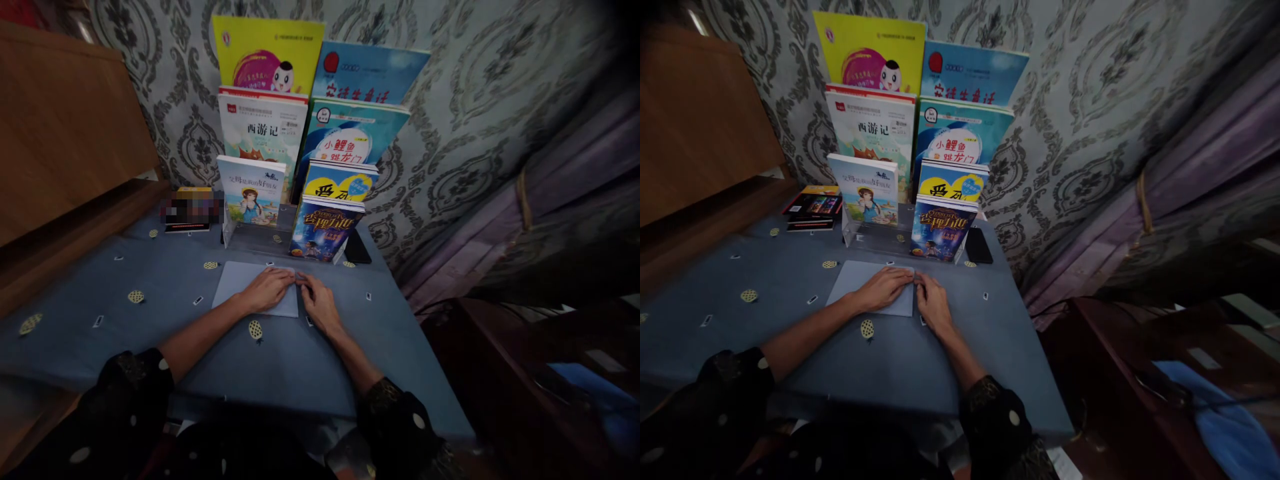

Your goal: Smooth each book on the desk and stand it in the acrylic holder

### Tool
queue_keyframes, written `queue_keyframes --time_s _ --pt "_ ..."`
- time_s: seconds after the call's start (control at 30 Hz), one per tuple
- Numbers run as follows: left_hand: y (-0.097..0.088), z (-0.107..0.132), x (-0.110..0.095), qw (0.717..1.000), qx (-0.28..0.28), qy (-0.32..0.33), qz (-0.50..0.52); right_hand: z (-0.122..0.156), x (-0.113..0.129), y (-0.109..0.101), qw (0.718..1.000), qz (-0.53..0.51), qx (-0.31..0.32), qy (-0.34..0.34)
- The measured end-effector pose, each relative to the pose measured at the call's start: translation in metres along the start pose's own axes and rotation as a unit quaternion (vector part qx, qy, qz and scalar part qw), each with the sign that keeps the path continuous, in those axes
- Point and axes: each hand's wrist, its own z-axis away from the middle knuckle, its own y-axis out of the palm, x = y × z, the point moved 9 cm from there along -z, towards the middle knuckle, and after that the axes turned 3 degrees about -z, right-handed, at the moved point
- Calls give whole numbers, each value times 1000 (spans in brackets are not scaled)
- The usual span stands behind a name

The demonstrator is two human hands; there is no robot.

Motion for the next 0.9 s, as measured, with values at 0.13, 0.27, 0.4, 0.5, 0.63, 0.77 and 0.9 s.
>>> queue_keyframes --time_s 0.13,0.27,0.4,0.5,0.63,0.77,0.9 --pt "1 2 0 1000 -3 2 -2 1 1 -2 1000 14 -7 -6" --pt "-1 5 -6 1000 -11 21 -9 2 -1 -3 1000 5 -12 7" --pt "-3 7 -9 999 -10 27 -13 3 -1 -3 1000 -1 -9 16" --pt "-3 7 -9 1000 -7 26 -10 3 -1 -3 1000 3 -8 17" --pt "-4 7 -11 1000 -8 28 -6 3 1 -4 1000 7 -9 16" --pt "-6 10 -16 999 -3 41 -2 4 -1 -4 999 -14 -11 30" --pt "-7 12 -19 998 -8 55 2 4 -1 -4 999 -16 -8 31"
